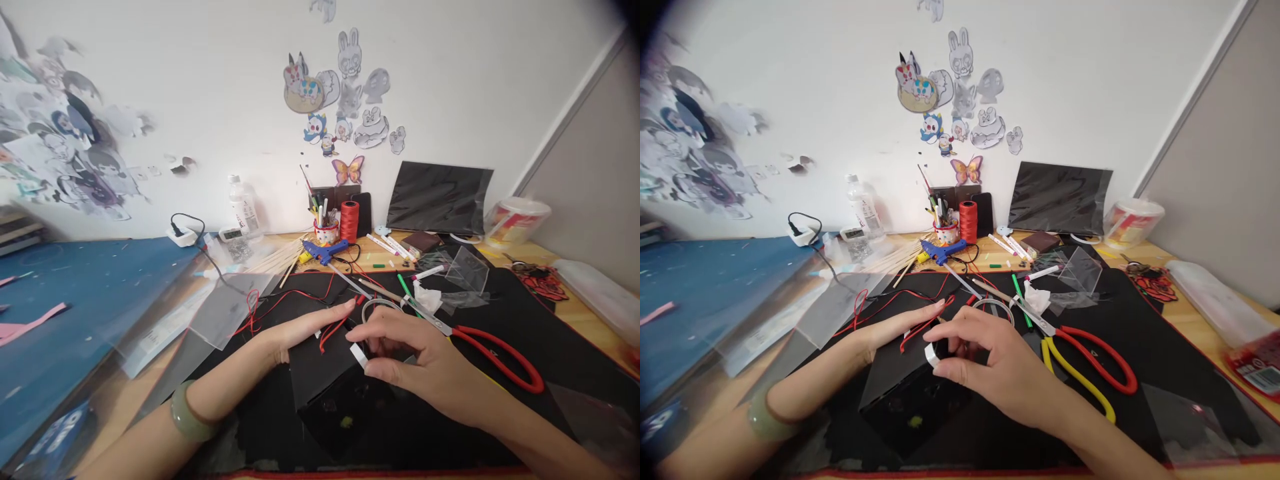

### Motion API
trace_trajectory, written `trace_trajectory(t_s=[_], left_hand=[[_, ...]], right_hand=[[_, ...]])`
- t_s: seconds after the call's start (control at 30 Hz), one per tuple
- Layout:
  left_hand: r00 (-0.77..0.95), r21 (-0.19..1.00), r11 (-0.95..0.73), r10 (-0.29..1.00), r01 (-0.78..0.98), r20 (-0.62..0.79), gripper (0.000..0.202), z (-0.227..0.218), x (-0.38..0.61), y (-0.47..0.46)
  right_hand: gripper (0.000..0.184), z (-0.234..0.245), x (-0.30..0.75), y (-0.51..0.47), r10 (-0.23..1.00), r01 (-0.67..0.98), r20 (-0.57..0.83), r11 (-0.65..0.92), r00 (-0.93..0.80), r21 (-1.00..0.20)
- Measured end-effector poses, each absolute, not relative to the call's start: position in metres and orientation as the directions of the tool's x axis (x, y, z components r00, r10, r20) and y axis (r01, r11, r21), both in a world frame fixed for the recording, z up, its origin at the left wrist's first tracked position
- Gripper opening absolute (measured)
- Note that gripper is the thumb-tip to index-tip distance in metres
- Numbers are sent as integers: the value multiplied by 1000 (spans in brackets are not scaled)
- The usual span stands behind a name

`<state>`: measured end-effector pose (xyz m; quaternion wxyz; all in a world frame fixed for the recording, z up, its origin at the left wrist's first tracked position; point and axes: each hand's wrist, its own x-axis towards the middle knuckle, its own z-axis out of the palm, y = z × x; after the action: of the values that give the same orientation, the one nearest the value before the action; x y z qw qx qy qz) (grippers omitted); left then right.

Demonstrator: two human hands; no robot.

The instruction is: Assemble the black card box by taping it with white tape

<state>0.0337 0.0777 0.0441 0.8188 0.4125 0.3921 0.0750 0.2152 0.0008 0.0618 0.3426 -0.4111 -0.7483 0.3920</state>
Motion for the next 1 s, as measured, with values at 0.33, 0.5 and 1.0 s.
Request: trace_trajectory(t_s=[0.33,0.5,1.0], left_hand=[[699,761,580,414,291,-583,38,44,35,83],[708,853,374,484,364,-514,43,52,27,88],[739,868,107,481,484,-471,51,56,24,95]], right_hand=[[29,78,223,1,844,592,158,480,-512,-648],[16,79,222,5,780,580,219,592,-586,-559],[8,60,217,4,610,534,455,791,-649,-299]])
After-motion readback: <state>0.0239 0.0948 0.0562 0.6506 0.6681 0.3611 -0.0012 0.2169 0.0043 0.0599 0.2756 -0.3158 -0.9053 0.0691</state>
